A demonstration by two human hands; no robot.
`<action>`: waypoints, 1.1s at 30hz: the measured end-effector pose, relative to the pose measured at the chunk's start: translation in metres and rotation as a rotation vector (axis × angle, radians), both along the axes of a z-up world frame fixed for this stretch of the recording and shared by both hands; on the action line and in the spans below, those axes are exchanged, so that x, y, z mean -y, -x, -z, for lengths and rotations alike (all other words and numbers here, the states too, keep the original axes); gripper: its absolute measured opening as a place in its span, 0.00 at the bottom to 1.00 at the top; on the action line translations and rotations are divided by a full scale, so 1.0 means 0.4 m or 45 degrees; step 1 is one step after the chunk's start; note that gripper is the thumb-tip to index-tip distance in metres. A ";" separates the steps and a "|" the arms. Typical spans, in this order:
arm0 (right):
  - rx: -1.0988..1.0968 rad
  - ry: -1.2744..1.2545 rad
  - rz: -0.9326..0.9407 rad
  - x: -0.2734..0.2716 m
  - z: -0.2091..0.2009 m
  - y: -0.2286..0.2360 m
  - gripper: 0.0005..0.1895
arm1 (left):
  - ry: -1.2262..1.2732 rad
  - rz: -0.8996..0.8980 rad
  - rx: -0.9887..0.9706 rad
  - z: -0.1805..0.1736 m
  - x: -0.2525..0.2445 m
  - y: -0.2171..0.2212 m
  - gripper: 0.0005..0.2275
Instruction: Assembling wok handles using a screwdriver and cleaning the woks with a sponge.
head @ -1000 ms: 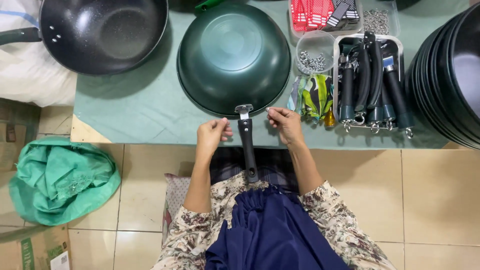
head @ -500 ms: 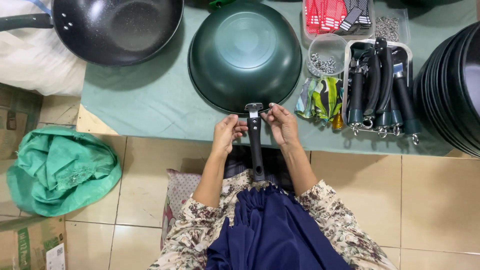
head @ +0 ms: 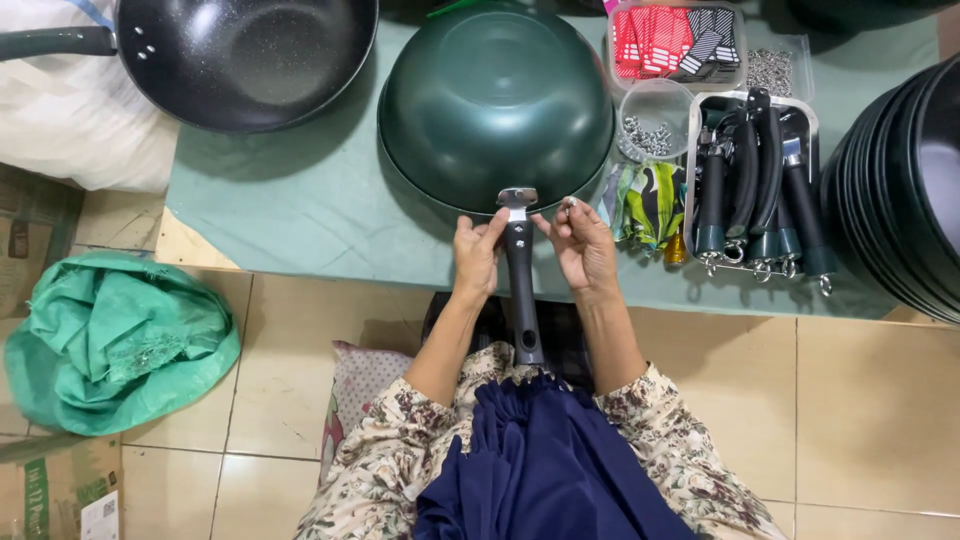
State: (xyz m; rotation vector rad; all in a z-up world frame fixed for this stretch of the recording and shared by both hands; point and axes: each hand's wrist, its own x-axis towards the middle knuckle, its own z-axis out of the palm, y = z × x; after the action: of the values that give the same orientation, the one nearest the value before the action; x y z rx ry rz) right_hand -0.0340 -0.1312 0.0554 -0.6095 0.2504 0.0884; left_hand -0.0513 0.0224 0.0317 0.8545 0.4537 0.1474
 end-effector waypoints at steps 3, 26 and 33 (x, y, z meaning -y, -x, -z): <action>0.096 -0.063 -0.009 -0.003 -0.036 -0.004 0.08 | 0.078 0.023 0.126 -0.133 0.007 -0.033 0.14; 0.159 0.189 0.080 -0.082 0.025 -0.135 0.04 | 0.275 0.099 0.166 -0.175 -0.020 -0.115 0.10; 0.146 0.025 -0.026 -0.110 -0.039 -0.174 0.08 | 0.286 0.060 0.141 -0.161 -0.007 -0.127 0.13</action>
State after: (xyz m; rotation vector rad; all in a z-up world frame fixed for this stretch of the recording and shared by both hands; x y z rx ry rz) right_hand 0.0357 -0.0871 0.0710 -0.6345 0.1340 0.0702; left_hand -0.0006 0.0254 0.0962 0.6328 0.3386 0.0974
